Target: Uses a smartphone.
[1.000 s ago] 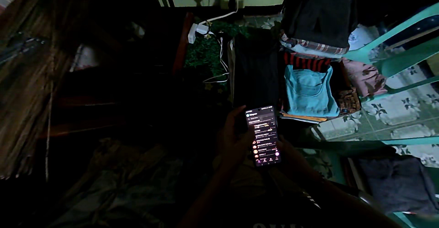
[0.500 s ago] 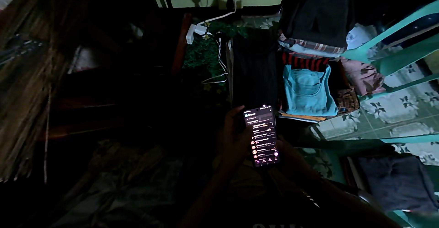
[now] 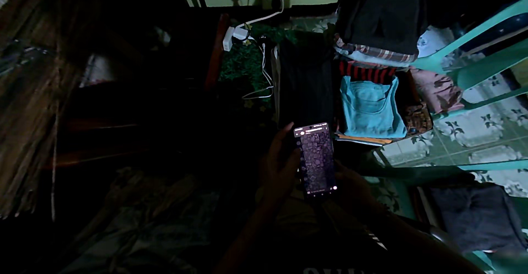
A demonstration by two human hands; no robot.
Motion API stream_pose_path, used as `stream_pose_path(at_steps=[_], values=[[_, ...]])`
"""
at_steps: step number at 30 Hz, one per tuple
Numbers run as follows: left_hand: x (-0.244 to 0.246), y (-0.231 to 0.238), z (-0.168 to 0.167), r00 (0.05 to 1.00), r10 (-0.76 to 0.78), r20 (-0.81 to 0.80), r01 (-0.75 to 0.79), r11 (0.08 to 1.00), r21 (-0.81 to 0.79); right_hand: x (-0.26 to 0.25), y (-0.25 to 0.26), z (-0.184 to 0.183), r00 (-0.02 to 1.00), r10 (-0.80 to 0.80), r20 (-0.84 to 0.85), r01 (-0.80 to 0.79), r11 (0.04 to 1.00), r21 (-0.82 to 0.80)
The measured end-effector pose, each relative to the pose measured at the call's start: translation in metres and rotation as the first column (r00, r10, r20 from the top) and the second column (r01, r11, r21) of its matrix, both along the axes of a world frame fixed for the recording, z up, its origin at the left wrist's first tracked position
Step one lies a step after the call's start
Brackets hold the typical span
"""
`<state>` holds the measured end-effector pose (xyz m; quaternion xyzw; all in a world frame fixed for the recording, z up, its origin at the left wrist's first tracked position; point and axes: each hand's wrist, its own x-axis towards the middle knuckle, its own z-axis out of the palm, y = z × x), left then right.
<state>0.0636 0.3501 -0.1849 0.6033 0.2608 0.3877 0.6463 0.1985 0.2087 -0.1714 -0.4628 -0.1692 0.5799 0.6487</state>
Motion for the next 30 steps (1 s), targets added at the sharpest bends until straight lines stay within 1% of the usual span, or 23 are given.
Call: stream_pose_path(at_steps=[4, 8, 10, 14, 16, 18, 21, 24, 27, 30], values=[[0.001, 0.0, 0.002, 1.0, -0.002, 0.002, 0.002, 1.0, -0.006, 0.004, -0.002, -0.006, 0.998, 0.035, 0.051, -0.035, 0.999, 0.002], [0.0, 0.001, 0.003, 1.0, -0.005, -0.002, 0.005, 1.0, -0.003, 0.006, -0.004, -0.011, 0.998, 0.042, 0.043, -0.044, 0.998, 0.034], [0.001, 0.0, 0.002, 1.0, 0.009, -0.001, -0.009, 1.0, -0.019, 0.008, -0.005, -0.015, 0.995, 0.049, 0.087, -0.054, 0.997, 0.048], [0.0, 0.0, 0.004, 0.999, 0.014, -0.039, -0.015, 1.0, -0.014, 0.007, -0.006, -0.011, 0.963, 0.078, 0.258, -0.067, 0.996, -0.053], [0.0, 0.0, 0.004, 0.999, 0.014, -0.046, -0.014, 1.0, -0.006, 0.008, -0.006, -0.011, 0.973, 0.082, 0.215, -0.073, 0.996, -0.05], [0.0, 0.0, 0.004, 1.0, 0.002, -0.015, -0.002, 1.0, -0.022, 0.008, -0.006, -0.013, 0.981, 0.07, 0.183, -0.068, 0.998, -0.017], [0.001, -0.001, 0.004, 1.0, -0.003, 0.017, 0.004, 0.999, -0.035, 0.008, -0.006, -0.012, 0.982, 0.067, 0.175, -0.071, 0.997, 0.019], [0.0, -0.001, 0.004, 1.0, 0.008, -0.005, -0.008, 1.0, -0.03, 0.007, -0.005, -0.01, 0.985, 0.063, 0.158, -0.067, 0.998, 0.021], [-0.001, 0.0, 0.004, 0.999, 0.008, -0.05, -0.009, 1.0, -0.022, 0.008, -0.005, -0.013, 0.996, 0.068, 0.049, -0.072, 0.994, 0.084], [0.0, 0.0, 0.004, 1.0, 0.01, -0.014, -0.011, 0.999, -0.03, 0.009, -0.005, -0.012, 0.996, 0.086, 0.023, -0.087, 0.991, 0.1]])
